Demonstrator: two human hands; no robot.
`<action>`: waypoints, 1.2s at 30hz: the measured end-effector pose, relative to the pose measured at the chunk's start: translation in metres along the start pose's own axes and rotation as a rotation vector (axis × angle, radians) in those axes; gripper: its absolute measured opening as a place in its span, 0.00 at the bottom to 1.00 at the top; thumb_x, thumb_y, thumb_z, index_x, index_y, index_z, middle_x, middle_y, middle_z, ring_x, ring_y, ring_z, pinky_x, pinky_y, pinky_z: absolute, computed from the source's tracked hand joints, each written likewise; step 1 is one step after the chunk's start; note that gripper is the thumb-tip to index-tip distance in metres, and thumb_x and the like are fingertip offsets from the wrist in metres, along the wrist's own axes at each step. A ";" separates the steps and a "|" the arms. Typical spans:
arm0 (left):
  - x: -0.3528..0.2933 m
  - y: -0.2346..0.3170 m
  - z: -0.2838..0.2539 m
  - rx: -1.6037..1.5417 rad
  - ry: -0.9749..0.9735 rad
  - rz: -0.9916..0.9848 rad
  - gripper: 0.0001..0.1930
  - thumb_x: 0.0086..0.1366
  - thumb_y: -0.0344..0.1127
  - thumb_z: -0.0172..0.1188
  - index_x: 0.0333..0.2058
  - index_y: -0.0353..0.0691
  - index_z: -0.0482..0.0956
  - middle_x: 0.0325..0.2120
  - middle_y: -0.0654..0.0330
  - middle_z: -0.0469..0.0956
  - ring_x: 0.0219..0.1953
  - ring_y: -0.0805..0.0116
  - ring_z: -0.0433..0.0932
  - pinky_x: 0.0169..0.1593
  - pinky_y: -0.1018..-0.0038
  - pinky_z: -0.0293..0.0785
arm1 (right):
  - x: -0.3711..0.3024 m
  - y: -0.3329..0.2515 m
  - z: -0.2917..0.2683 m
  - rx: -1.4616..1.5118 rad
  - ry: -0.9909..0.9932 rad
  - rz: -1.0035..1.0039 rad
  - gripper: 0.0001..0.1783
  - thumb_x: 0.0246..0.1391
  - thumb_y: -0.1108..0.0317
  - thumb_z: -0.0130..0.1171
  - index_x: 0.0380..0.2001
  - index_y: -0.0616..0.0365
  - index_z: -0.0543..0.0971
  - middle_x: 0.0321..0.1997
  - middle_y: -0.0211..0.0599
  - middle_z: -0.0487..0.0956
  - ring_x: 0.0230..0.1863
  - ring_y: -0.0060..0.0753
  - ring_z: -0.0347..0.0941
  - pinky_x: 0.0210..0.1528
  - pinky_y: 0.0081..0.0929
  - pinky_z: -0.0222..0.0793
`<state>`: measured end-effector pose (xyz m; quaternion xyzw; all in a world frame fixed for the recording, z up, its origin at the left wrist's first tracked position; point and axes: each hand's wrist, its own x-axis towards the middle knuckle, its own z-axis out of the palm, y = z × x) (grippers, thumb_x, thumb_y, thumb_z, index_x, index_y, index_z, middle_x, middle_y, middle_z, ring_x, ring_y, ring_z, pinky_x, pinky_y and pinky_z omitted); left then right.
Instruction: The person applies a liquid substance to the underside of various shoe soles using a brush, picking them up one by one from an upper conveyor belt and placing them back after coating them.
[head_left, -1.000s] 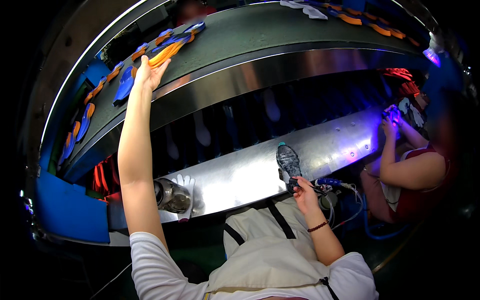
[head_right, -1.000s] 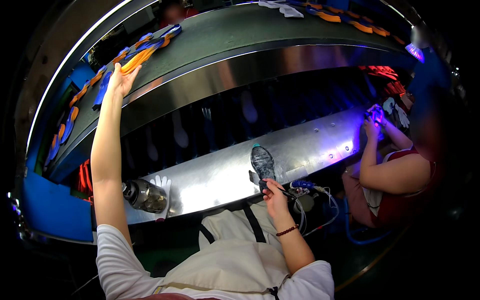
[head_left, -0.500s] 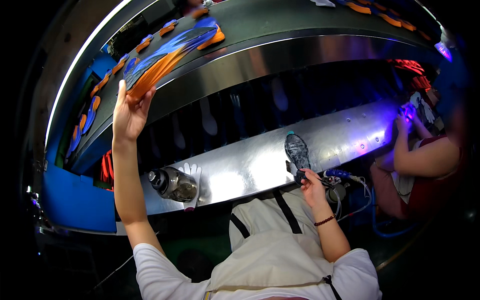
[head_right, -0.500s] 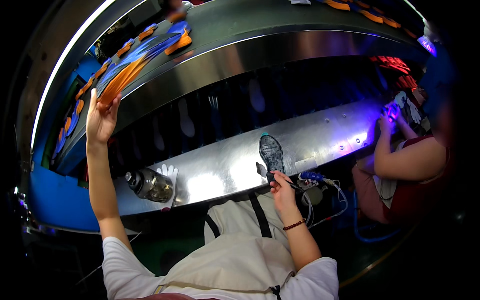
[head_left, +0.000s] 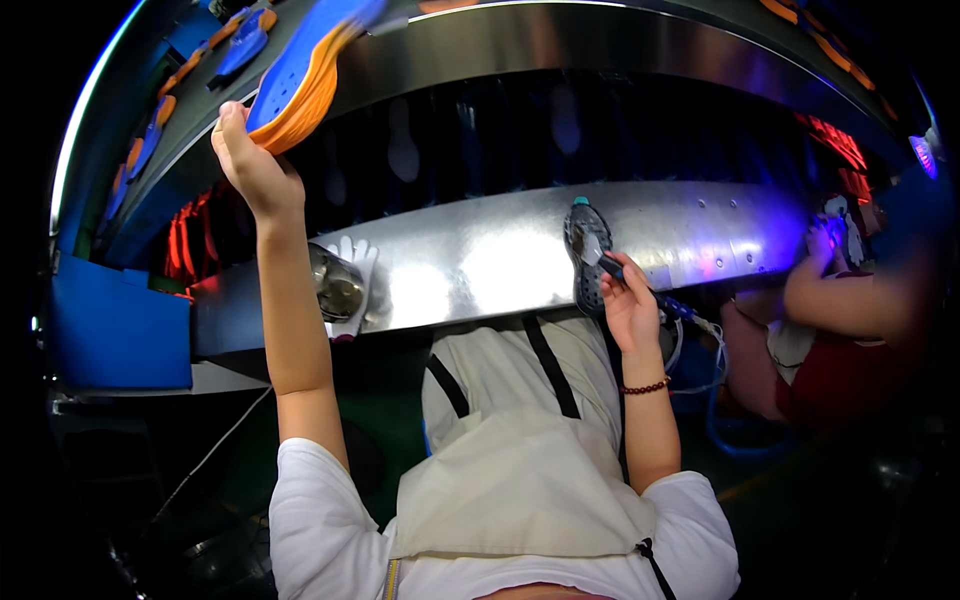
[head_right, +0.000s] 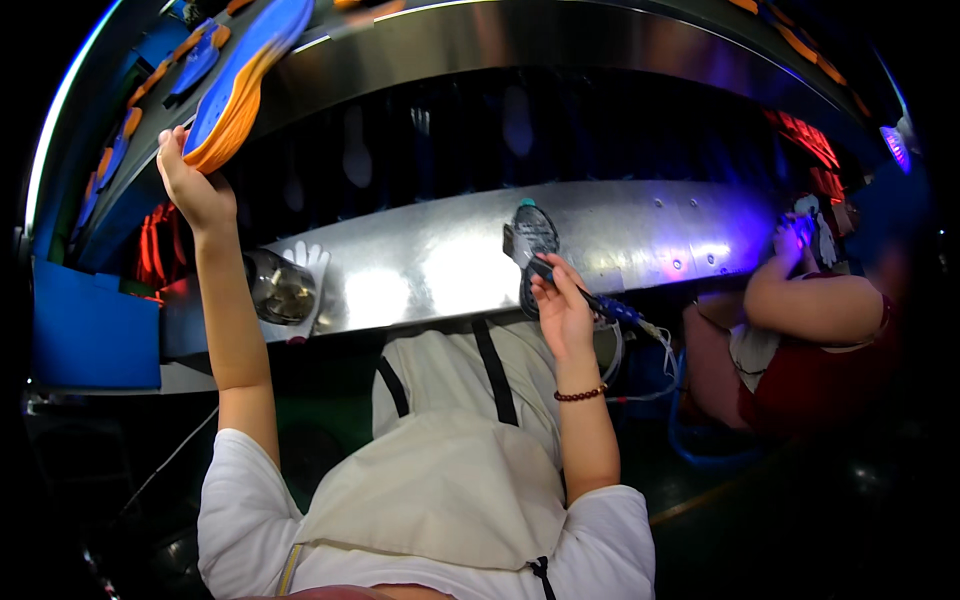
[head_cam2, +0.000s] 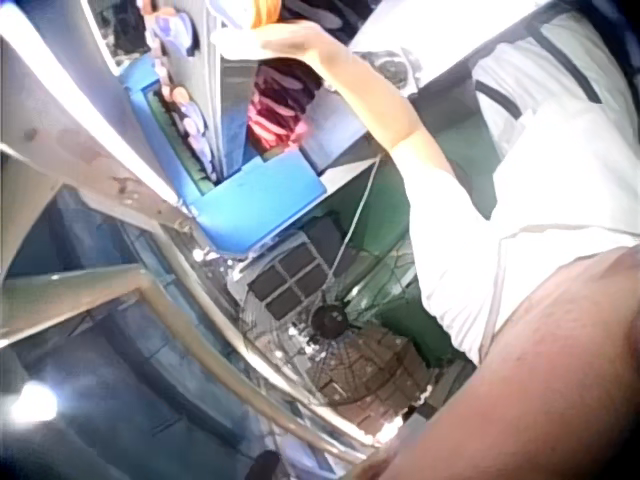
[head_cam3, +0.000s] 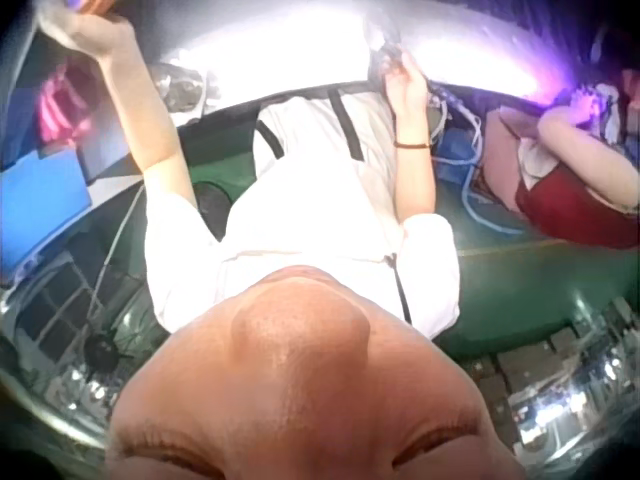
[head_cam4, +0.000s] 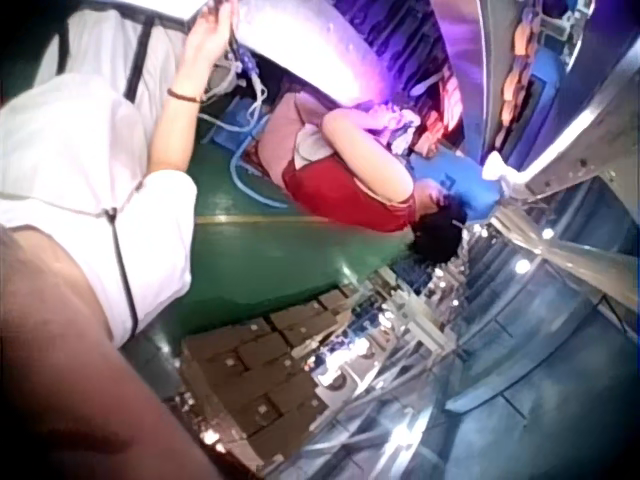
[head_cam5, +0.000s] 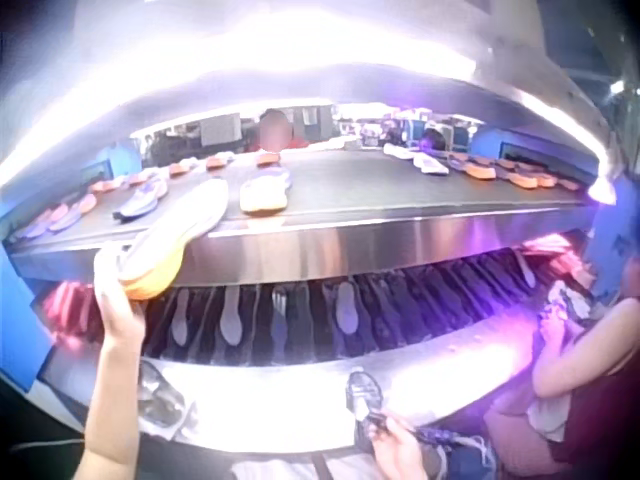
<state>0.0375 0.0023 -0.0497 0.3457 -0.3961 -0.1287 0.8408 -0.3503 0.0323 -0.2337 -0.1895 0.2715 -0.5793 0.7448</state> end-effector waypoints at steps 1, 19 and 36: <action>0.003 -0.006 -0.010 -0.069 -0.014 -0.163 0.11 0.61 0.32 0.47 0.39 0.32 0.71 0.34 0.56 0.74 0.35 0.67 0.73 0.45 0.73 0.67 | -0.001 -0.003 0.003 -0.005 -0.029 -0.001 0.13 0.55 0.72 0.47 0.43 0.65 0.70 0.45 0.43 0.72 0.37 0.28 0.71 0.40 0.21 0.69; -0.257 -0.046 -0.002 -1.005 -0.366 -1.436 0.52 0.47 0.78 0.24 0.56 0.35 0.57 0.49 0.44 0.64 0.51 0.50 0.65 0.52 0.55 0.63 | -0.010 -0.005 0.050 -0.389 -0.333 -0.006 0.13 0.47 0.76 0.51 0.39 0.69 0.71 0.42 0.52 0.74 0.42 0.34 0.72 0.48 0.27 0.67; -0.259 -0.050 0.008 -0.503 -0.187 -1.361 0.44 0.54 0.73 0.22 0.56 0.43 0.57 0.51 0.57 0.64 0.53 0.62 0.63 0.58 0.64 0.56 | -0.004 0.029 0.108 -1.299 -0.546 -0.606 0.11 0.37 0.74 0.59 0.29 0.63 0.78 0.30 0.44 0.78 0.31 0.36 0.75 0.34 0.25 0.69</action>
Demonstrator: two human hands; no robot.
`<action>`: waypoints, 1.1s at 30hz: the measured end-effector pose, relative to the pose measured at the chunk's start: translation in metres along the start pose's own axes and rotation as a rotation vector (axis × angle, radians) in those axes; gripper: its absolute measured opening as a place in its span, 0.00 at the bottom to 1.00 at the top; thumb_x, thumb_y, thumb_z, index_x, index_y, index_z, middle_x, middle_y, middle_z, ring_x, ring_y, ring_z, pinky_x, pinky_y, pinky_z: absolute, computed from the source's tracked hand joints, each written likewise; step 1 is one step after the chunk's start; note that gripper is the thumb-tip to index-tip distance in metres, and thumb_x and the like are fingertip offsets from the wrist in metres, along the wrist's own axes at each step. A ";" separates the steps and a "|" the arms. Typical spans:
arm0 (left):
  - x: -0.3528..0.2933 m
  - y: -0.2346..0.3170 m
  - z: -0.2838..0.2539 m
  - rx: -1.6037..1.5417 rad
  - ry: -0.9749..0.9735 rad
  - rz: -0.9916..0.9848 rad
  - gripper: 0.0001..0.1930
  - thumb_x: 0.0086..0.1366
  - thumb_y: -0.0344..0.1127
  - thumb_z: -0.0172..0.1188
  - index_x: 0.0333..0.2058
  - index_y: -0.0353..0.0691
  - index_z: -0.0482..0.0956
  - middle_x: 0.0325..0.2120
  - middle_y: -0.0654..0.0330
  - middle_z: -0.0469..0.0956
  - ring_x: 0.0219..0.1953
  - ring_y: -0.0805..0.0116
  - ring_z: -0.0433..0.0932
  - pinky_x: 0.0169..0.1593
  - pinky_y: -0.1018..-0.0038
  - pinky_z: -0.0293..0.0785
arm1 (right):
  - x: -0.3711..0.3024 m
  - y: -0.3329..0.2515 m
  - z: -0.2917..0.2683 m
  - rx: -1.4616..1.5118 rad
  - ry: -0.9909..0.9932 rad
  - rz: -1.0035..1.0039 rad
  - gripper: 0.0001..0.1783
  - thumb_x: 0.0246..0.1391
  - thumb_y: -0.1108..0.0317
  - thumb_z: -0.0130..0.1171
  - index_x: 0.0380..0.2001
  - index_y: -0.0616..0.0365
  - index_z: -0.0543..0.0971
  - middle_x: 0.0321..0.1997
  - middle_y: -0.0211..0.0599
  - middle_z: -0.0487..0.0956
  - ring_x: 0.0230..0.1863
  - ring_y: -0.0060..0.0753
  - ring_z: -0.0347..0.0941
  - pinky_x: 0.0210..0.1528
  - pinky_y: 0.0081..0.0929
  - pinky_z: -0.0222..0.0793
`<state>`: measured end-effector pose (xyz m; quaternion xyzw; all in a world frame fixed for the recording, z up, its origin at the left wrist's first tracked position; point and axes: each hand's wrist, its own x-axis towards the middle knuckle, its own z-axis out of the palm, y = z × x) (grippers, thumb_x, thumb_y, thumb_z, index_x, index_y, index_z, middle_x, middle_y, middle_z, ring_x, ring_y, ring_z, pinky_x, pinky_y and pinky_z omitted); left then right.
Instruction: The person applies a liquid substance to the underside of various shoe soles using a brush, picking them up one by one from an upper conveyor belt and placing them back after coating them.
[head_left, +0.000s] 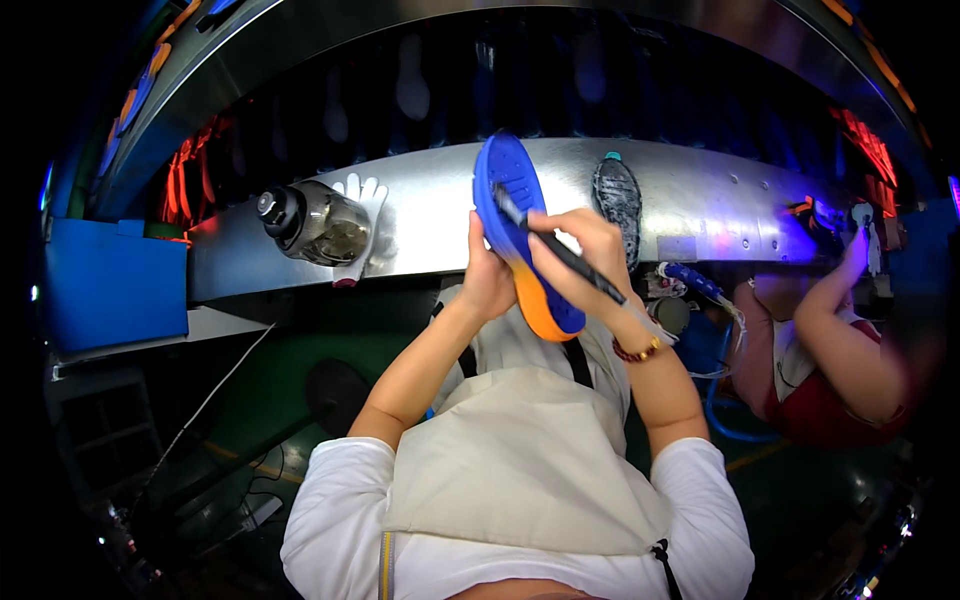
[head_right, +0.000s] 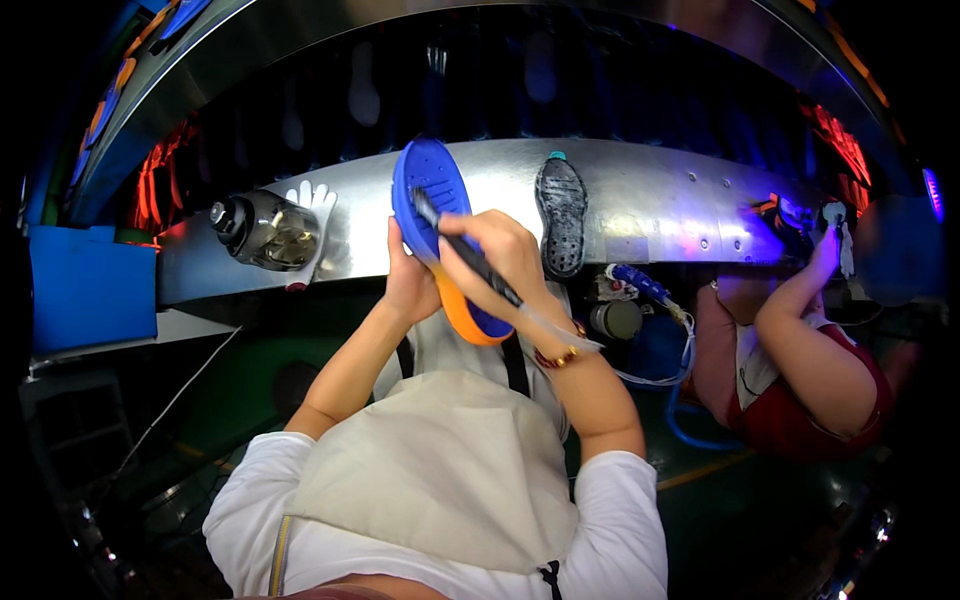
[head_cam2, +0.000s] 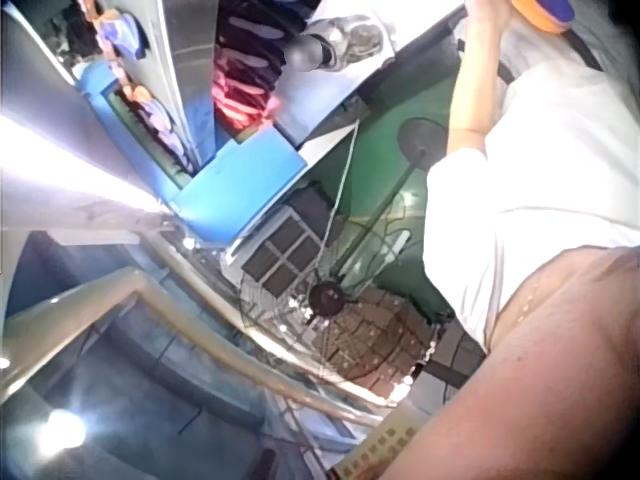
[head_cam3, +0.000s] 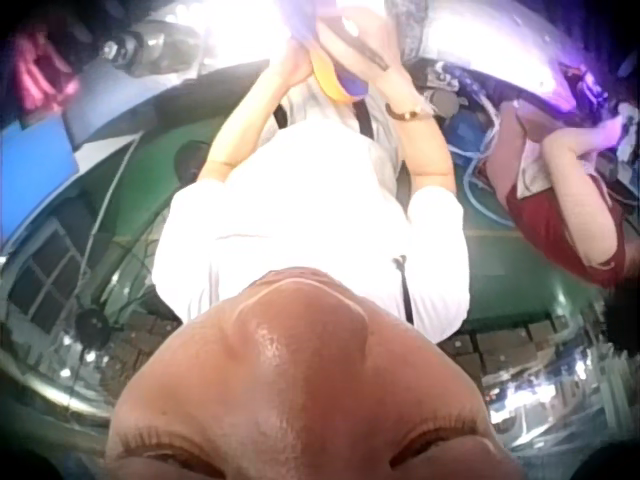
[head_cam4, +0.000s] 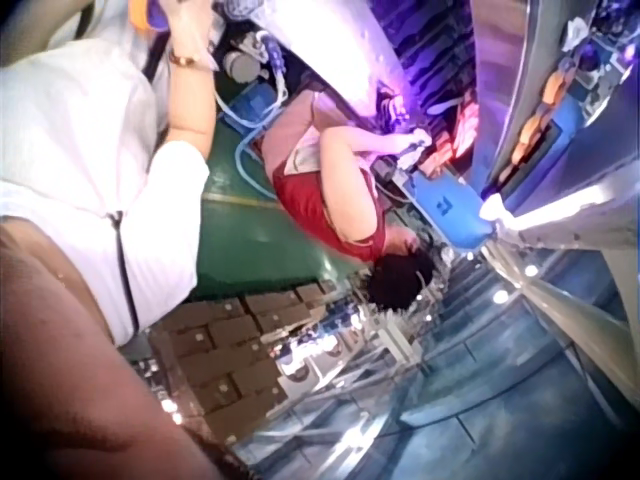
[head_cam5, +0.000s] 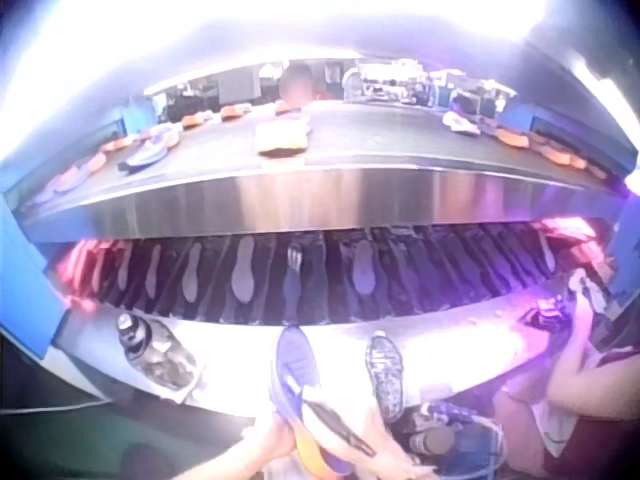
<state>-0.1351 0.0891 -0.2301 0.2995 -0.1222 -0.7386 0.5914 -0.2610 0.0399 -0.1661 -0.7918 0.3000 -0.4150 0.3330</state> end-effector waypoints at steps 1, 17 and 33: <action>0.001 0.009 -0.006 -0.036 -0.014 0.030 0.44 0.54 0.73 0.21 0.54 0.42 0.59 0.48 0.55 0.66 0.51 0.60 0.65 0.56 0.63 0.58 | -0.008 -0.001 -0.002 0.019 -0.078 -0.020 0.11 0.36 0.74 0.59 0.29 0.63 0.78 0.30 0.44 0.78 0.30 0.37 0.75 0.35 0.26 0.69; -0.017 0.012 0.020 -0.361 -0.296 -0.030 0.45 0.52 0.74 0.22 0.54 0.42 0.60 0.48 0.54 0.68 0.48 0.59 0.69 0.54 0.62 0.63 | 0.009 -0.029 -0.035 0.311 -0.255 -0.048 0.11 0.39 0.73 0.59 0.30 0.63 0.79 0.27 0.39 0.78 0.28 0.24 0.74 0.31 0.18 0.68; -0.020 0.034 0.049 -0.020 -0.004 0.190 0.50 0.51 0.74 0.11 0.45 0.35 0.67 0.31 0.47 0.74 0.32 0.59 0.76 0.39 0.66 0.74 | 0.002 -0.016 -0.046 0.572 -0.234 0.323 0.11 0.42 0.76 0.58 0.33 0.64 0.77 0.33 0.41 0.79 0.36 0.26 0.75 0.43 0.21 0.69</action>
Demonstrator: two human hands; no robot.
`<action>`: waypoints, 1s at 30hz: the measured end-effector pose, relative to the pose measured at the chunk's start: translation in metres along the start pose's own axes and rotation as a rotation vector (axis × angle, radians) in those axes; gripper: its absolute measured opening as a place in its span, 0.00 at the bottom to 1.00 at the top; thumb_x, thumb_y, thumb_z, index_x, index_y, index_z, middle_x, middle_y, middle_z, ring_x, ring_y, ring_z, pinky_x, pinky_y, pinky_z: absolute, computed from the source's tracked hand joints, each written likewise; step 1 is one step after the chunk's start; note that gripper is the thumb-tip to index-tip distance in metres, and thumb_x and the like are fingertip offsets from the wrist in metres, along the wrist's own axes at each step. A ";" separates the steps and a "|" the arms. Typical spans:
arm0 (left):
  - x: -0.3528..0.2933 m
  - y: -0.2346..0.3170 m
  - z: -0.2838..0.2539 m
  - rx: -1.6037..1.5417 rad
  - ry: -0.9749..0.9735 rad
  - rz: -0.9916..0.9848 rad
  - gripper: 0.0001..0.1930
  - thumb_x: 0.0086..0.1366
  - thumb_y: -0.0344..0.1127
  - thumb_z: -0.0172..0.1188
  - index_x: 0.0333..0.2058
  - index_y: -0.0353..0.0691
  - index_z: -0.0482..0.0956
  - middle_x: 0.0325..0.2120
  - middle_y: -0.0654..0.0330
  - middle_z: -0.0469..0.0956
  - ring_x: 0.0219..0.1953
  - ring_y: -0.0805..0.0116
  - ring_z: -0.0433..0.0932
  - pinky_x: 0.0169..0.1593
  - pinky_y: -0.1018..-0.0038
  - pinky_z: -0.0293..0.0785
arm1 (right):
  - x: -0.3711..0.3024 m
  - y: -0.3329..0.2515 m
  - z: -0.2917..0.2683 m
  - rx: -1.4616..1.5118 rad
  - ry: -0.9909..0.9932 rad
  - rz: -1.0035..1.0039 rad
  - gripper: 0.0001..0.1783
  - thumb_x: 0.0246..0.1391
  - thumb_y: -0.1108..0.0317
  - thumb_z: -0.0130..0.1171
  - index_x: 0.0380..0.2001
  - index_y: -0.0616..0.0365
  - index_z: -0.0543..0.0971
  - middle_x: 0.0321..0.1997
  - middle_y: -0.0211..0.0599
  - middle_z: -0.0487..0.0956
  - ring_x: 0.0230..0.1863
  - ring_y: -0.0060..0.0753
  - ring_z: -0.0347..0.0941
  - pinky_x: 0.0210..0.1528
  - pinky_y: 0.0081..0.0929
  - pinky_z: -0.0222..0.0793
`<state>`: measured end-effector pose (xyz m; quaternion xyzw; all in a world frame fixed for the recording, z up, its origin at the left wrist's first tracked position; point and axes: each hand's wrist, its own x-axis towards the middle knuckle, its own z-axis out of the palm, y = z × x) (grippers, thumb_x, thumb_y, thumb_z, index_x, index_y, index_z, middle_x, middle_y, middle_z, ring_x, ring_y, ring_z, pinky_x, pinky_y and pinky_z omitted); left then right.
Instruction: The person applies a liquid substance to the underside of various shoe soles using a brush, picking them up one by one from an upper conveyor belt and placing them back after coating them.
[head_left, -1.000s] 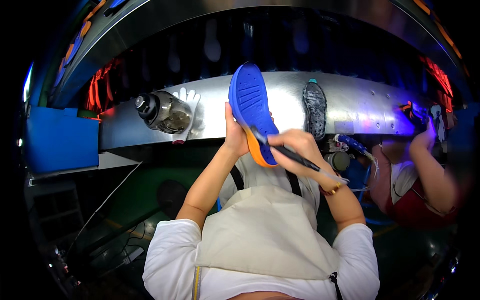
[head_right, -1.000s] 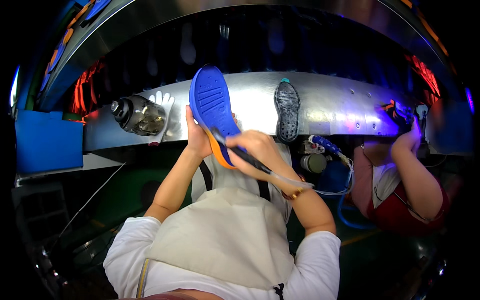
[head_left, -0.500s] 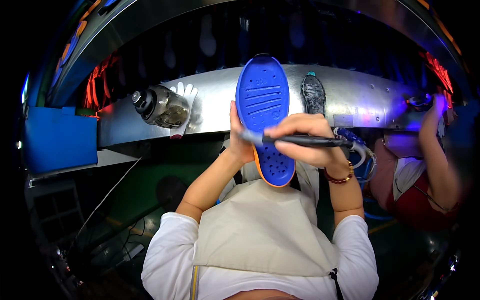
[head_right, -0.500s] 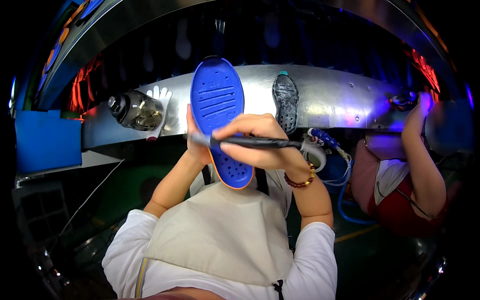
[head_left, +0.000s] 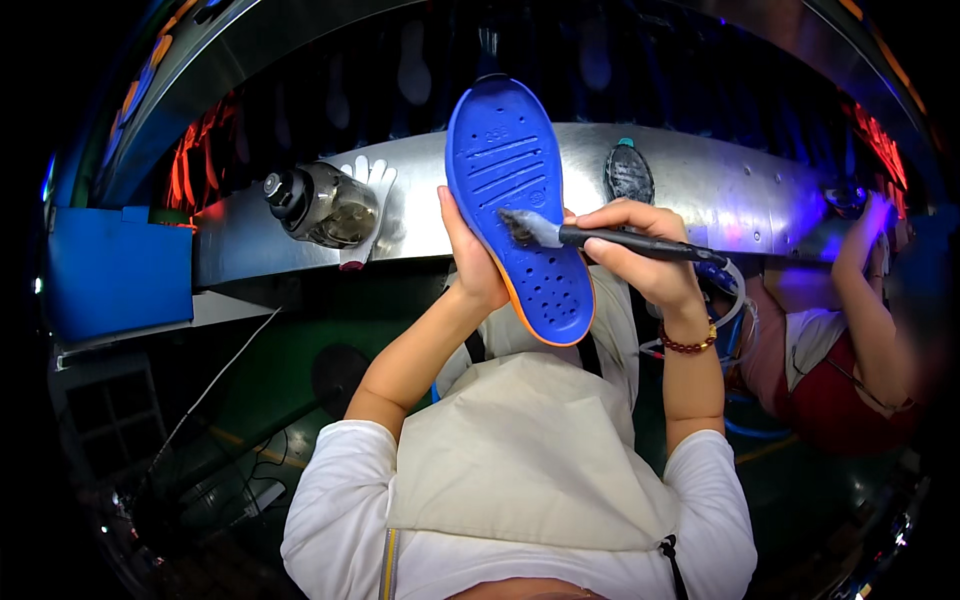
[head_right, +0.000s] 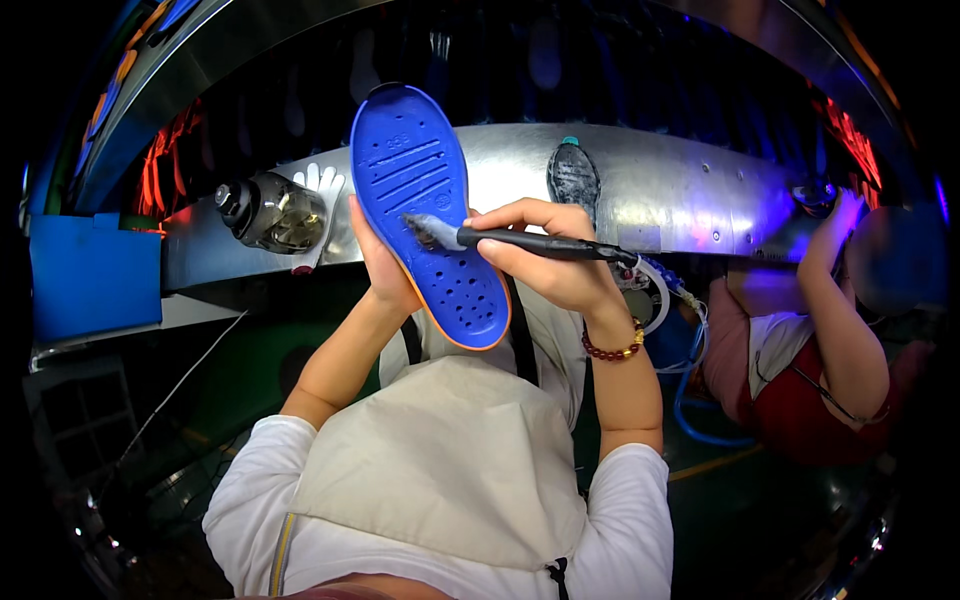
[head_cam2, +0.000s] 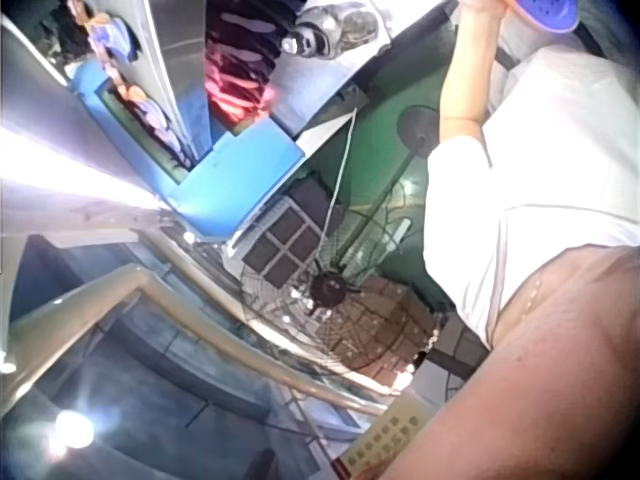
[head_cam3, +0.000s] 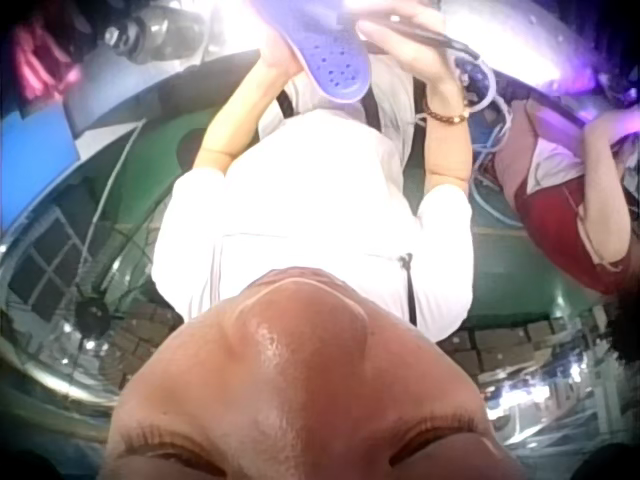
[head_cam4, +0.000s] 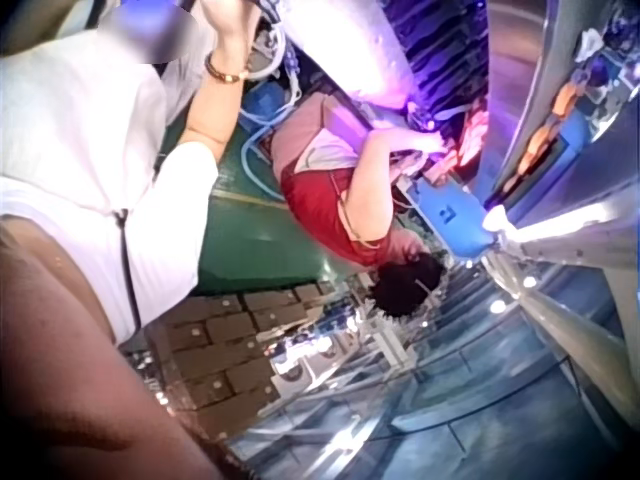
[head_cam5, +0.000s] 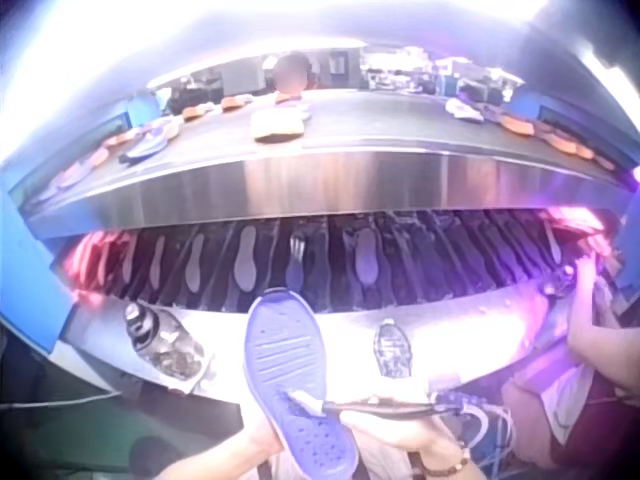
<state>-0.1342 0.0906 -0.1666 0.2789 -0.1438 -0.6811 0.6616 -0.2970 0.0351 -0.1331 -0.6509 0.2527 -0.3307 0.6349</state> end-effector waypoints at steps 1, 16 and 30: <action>0.003 -0.001 -0.001 -0.068 -0.010 0.020 0.50 0.50 0.74 0.11 0.45 0.35 0.67 0.31 0.47 0.74 0.32 0.58 0.76 0.39 0.66 0.74 | -0.003 0.000 -0.001 -0.068 -0.077 0.000 0.11 0.42 0.76 0.59 0.33 0.63 0.78 0.34 0.42 0.79 0.35 0.26 0.75 0.42 0.20 0.69; 0.010 0.028 -0.011 0.009 -0.059 0.230 0.52 0.49 0.75 0.11 0.44 0.33 0.68 0.31 0.47 0.75 0.33 0.56 0.76 0.38 0.64 0.73 | -0.019 0.002 -0.005 0.106 -0.408 -0.125 0.12 0.38 0.77 0.62 0.32 0.64 0.78 0.35 0.44 0.78 0.39 0.35 0.75 0.44 0.25 0.69; 0.014 0.046 0.011 -0.079 -0.082 0.124 0.46 0.54 0.72 0.22 0.50 0.32 0.63 0.42 0.45 0.69 0.43 0.54 0.72 0.45 0.60 0.71 | -0.021 0.023 -0.002 0.345 -0.057 -0.019 0.12 0.43 0.78 0.57 0.35 0.68 0.75 0.41 0.47 0.76 0.42 0.32 0.72 0.47 0.25 0.67</action>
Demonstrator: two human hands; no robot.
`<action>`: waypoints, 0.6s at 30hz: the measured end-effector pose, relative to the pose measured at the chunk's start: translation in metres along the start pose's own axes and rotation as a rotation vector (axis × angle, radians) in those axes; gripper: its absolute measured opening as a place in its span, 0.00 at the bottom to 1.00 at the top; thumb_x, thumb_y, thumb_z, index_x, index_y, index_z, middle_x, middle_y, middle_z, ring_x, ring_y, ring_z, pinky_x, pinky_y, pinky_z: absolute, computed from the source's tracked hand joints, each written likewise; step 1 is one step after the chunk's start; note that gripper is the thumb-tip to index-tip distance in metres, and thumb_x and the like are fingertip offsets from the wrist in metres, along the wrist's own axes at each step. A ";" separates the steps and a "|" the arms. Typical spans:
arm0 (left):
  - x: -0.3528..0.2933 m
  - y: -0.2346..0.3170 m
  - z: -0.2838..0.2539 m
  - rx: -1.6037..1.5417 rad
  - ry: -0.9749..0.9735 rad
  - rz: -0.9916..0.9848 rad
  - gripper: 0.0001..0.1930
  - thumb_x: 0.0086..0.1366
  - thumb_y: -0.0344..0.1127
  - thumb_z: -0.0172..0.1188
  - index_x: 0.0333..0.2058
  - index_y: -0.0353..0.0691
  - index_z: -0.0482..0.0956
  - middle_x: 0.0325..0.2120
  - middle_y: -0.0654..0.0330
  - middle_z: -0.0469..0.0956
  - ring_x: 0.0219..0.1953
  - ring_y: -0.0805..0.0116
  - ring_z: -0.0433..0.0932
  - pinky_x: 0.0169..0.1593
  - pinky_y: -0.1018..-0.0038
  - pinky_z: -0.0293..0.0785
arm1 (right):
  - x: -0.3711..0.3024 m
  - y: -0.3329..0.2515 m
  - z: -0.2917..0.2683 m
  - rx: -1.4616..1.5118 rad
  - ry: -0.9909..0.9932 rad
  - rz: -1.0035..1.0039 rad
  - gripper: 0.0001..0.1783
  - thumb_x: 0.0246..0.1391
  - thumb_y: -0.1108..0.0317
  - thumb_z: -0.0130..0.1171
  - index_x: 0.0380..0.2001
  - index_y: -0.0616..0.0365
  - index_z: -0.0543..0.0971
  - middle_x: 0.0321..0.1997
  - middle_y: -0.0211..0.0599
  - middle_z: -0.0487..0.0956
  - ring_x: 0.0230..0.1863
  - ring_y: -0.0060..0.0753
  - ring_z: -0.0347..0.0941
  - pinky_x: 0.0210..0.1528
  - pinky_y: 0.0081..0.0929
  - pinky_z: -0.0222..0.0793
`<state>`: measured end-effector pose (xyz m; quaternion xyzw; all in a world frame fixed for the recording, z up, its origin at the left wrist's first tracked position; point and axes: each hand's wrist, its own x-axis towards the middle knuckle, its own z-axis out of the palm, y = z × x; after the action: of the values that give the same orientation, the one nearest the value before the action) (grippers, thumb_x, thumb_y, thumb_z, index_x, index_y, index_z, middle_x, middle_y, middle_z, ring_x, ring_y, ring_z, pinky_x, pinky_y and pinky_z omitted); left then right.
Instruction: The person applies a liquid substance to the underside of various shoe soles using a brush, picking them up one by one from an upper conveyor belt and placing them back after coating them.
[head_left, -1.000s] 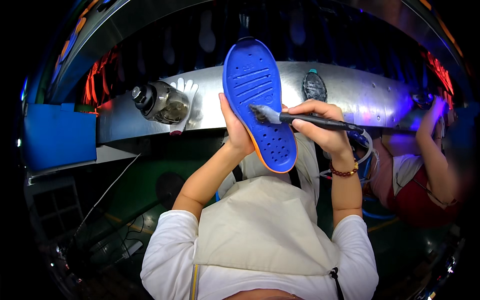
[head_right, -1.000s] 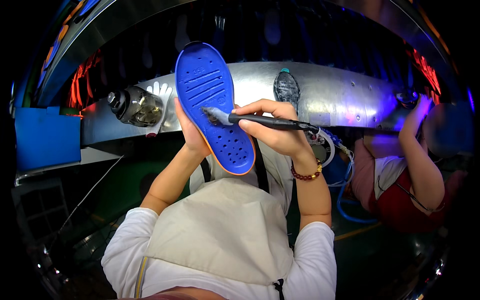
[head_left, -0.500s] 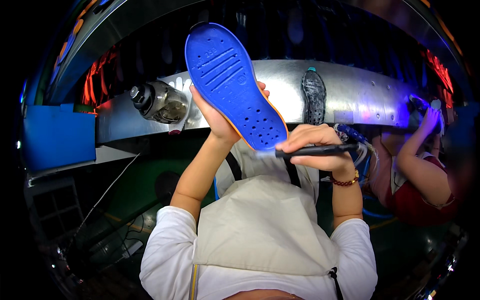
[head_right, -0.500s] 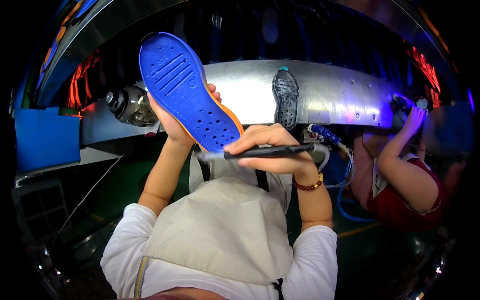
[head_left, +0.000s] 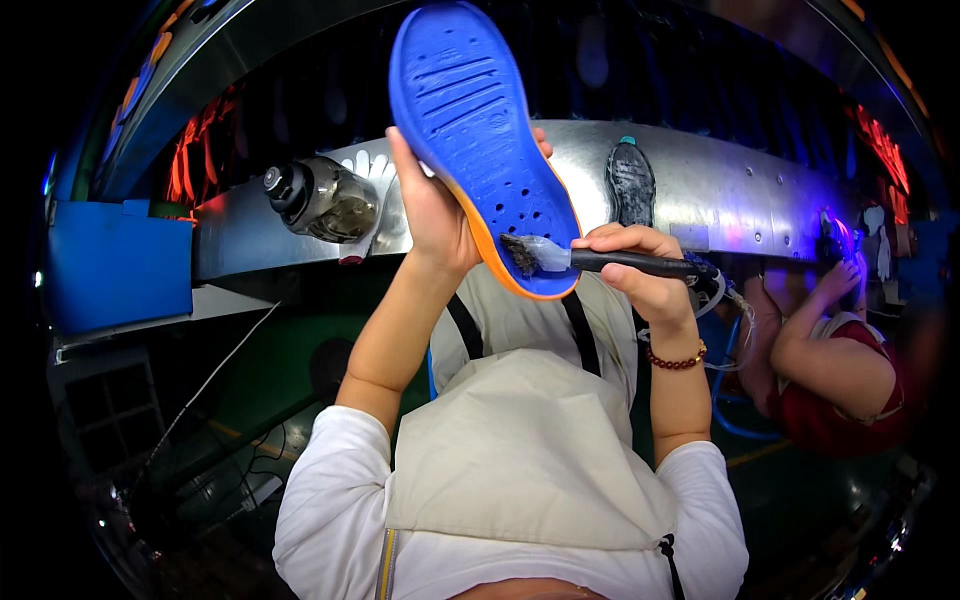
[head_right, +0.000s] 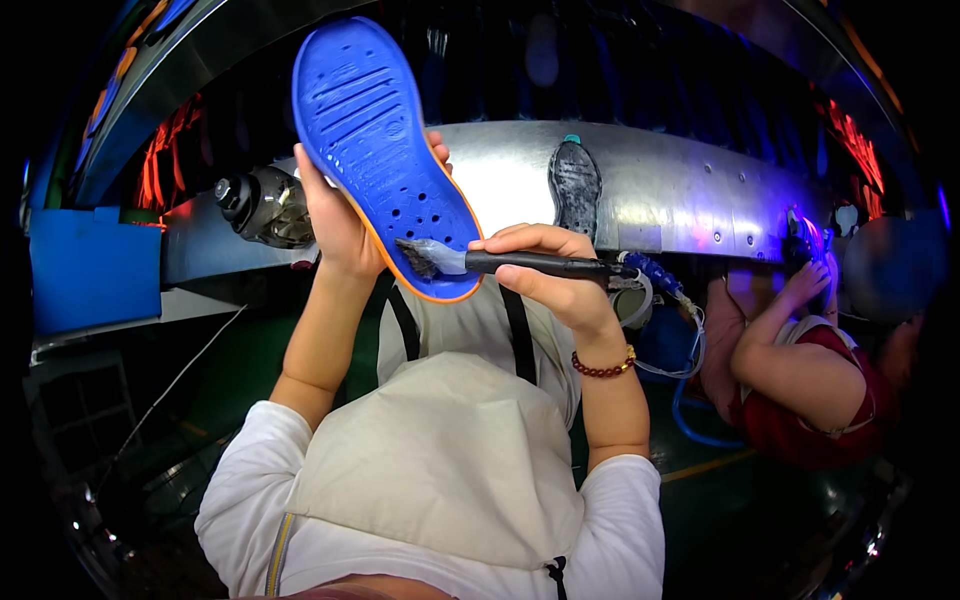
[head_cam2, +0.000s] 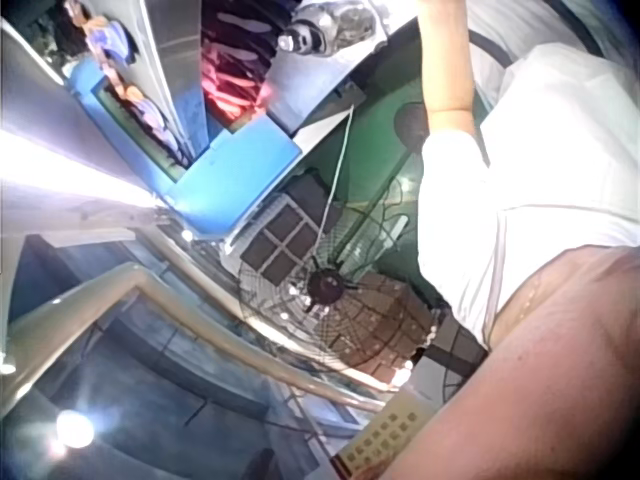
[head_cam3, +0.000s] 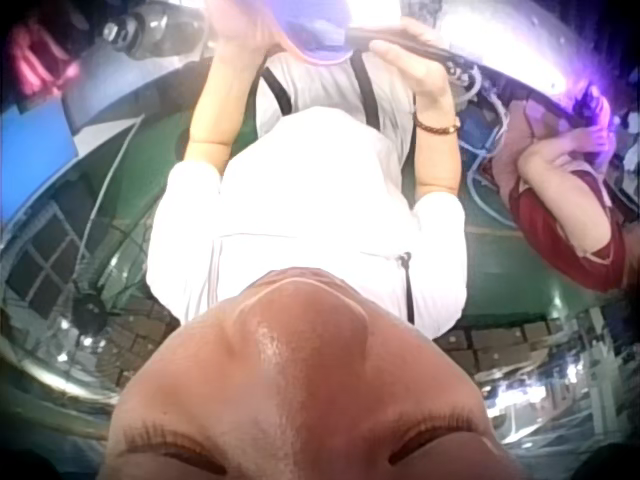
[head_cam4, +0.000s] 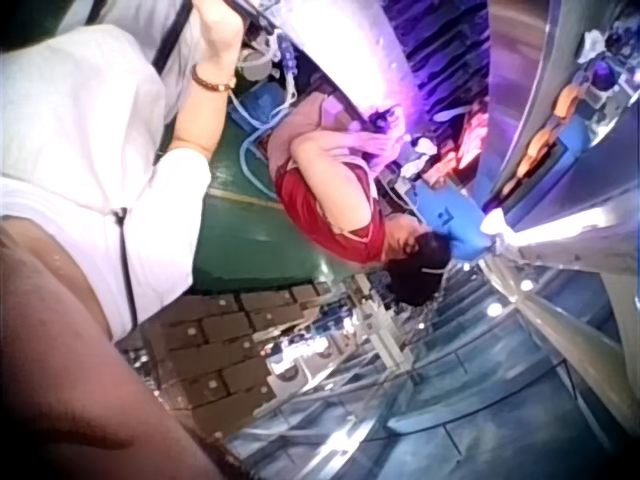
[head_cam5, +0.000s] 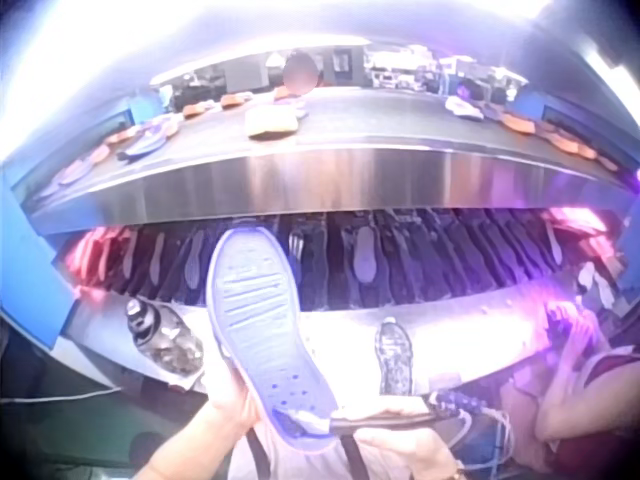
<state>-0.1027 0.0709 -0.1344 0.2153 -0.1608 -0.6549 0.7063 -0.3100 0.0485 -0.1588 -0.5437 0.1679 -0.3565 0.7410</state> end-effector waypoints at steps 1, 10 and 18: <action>-0.003 -0.004 0.006 -0.057 0.034 -0.030 0.45 0.55 0.71 0.24 0.52 0.32 0.61 0.45 0.44 0.68 0.45 0.54 0.71 0.46 0.59 0.70 | 0.000 0.001 0.004 0.123 0.050 0.003 0.12 0.44 0.77 0.57 0.35 0.68 0.75 0.41 0.47 0.76 0.42 0.32 0.72 0.47 0.25 0.67; -0.019 -0.019 -0.032 -0.022 -0.313 -0.212 0.31 0.59 0.51 0.38 0.56 0.35 0.54 0.49 0.46 0.66 0.47 0.52 0.70 0.49 0.60 0.69 | -0.004 -0.030 0.024 -0.183 -0.124 0.021 0.16 0.37 0.83 0.59 0.35 0.67 0.76 0.42 0.53 0.75 0.44 0.37 0.73 0.47 0.27 0.68; -0.019 0.000 -0.014 0.288 -0.217 -0.595 0.32 0.57 0.46 0.43 0.57 0.33 0.54 0.50 0.48 0.66 0.49 0.61 0.69 0.53 0.70 0.64 | 0.001 -0.036 0.014 -0.540 -0.338 -0.070 0.13 0.40 0.79 0.60 0.34 0.65 0.77 0.38 0.44 0.78 0.40 0.34 0.75 0.44 0.25 0.69</action>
<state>-0.0976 0.0911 -0.1457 0.2792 -0.2559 -0.8217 0.4258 -0.3127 0.0515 -0.1208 -0.7778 0.1120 -0.2290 0.5745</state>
